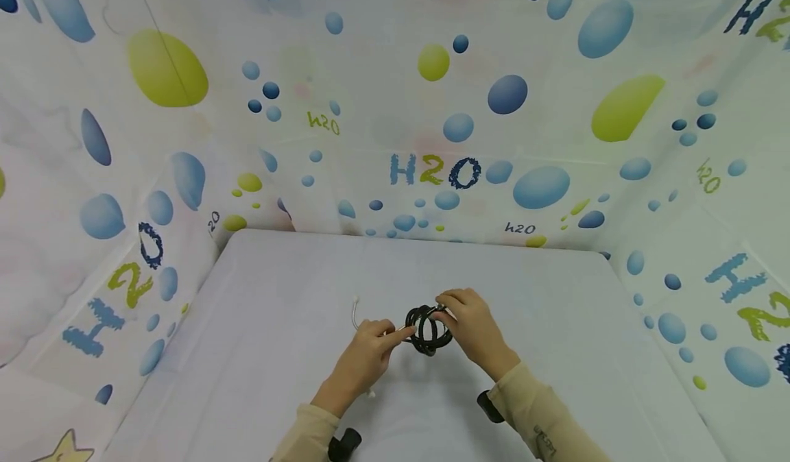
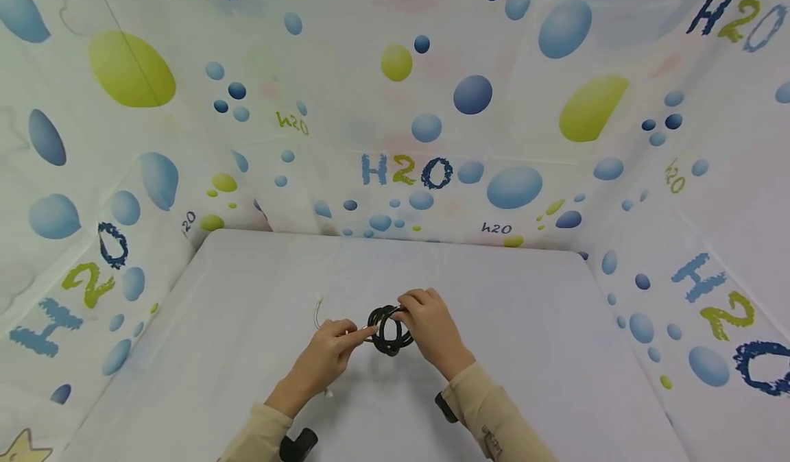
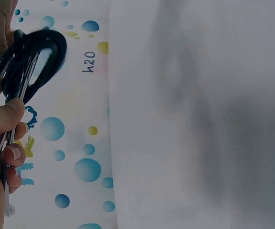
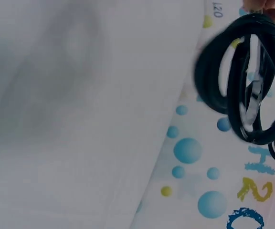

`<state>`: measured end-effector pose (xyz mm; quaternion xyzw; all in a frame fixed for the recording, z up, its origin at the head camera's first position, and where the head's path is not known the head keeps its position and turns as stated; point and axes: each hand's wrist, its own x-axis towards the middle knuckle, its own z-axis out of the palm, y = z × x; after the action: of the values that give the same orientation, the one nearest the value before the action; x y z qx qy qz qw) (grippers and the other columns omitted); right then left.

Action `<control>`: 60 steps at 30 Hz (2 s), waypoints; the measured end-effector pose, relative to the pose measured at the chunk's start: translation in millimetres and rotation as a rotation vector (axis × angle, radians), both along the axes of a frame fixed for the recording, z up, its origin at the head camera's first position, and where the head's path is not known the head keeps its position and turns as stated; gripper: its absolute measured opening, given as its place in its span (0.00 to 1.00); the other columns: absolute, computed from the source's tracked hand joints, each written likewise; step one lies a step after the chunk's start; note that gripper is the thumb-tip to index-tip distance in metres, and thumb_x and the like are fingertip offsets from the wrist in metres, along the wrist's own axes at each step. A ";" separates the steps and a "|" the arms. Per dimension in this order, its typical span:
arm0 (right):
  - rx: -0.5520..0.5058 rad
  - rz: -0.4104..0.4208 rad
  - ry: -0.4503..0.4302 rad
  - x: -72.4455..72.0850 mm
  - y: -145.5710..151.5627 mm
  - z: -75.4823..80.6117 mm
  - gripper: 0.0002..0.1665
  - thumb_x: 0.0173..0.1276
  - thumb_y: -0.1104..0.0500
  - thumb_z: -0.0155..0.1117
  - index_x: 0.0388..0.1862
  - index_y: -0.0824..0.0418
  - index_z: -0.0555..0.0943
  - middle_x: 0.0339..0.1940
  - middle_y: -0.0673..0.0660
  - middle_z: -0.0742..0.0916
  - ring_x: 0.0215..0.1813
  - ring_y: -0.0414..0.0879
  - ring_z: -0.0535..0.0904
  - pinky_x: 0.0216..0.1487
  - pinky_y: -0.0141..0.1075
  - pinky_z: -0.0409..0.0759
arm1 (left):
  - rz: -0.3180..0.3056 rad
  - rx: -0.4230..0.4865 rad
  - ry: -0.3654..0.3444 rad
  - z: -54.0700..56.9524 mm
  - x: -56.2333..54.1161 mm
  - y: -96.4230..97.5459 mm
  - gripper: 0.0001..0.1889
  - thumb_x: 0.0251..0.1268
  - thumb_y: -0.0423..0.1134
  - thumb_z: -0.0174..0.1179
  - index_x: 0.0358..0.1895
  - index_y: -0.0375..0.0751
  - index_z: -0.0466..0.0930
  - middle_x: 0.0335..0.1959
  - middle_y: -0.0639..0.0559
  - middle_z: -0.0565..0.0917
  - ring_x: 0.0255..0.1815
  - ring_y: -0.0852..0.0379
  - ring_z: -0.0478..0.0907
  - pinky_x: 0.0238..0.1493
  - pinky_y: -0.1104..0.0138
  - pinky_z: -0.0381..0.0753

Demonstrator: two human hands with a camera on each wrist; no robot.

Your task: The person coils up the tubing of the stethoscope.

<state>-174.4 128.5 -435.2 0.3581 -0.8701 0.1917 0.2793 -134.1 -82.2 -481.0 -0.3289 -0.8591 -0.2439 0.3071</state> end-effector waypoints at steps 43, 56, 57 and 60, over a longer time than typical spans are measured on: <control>0.115 -0.071 -0.207 19.8 -16.2 -9.1 0.11 0.49 0.68 0.74 0.31 0.58 0.83 0.38 0.60 0.78 0.35 0.51 0.72 0.35 0.41 0.74 | 0.008 -0.020 -0.011 -0.9 2.3 -0.2 0.22 0.45 0.23 0.68 0.45 0.48 0.86 0.26 0.54 0.75 0.26 0.60 0.69 0.31 0.69 0.66; -0.578 -0.029 -0.964 13.6 -8.2 -18.5 0.11 0.55 0.71 0.64 0.38 0.68 0.78 0.29 0.58 0.82 0.29 0.42 0.77 0.27 0.32 0.77 | -0.004 -0.012 -0.049 4.3 4.3 -0.6 0.22 0.47 0.22 0.65 0.46 0.47 0.85 0.28 0.54 0.76 0.27 0.60 0.70 0.31 0.68 0.67; -0.648 -0.045 -0.994 14.3 -10.0 -18.8 0.13 0.54 0.71 0.64 0.40 0.68 0.76 0.28 0.59 0.82 0.28 0.42 0.76 0.28 0.32 0.77 | -0.006 -0.003 -0.044 5.1 4.0 -0.6 0.22 0.48 0.22 0.65 0.46 0.47 0.85 0.27 0.54 0.76 0.27 0.60 0.70 0.31 0.68 0.67; -0.816 -0.102 -1.098 16.2 -15.8 -17.7 0.25 0.54 0.72 0.64 0.51 0.69 0.69 0.29 0.58 0.81 0.30 0.43 0.78 0.33 0.36 0.81 | -0.010 0.015 -0.032 7.2 3.8 -1.0 0.21 0.48 0.22 0.65 0.46 0.47 0.85 0.27 0.54 0.76 0.27 0.60 0.70 0.31 0.68 0.68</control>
<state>-158.2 112.6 -453.0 0.0339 -0.7594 0.6447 -0.0810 -130.2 -83.2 -473.8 -0.3270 -0.8605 -0.2568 0.2945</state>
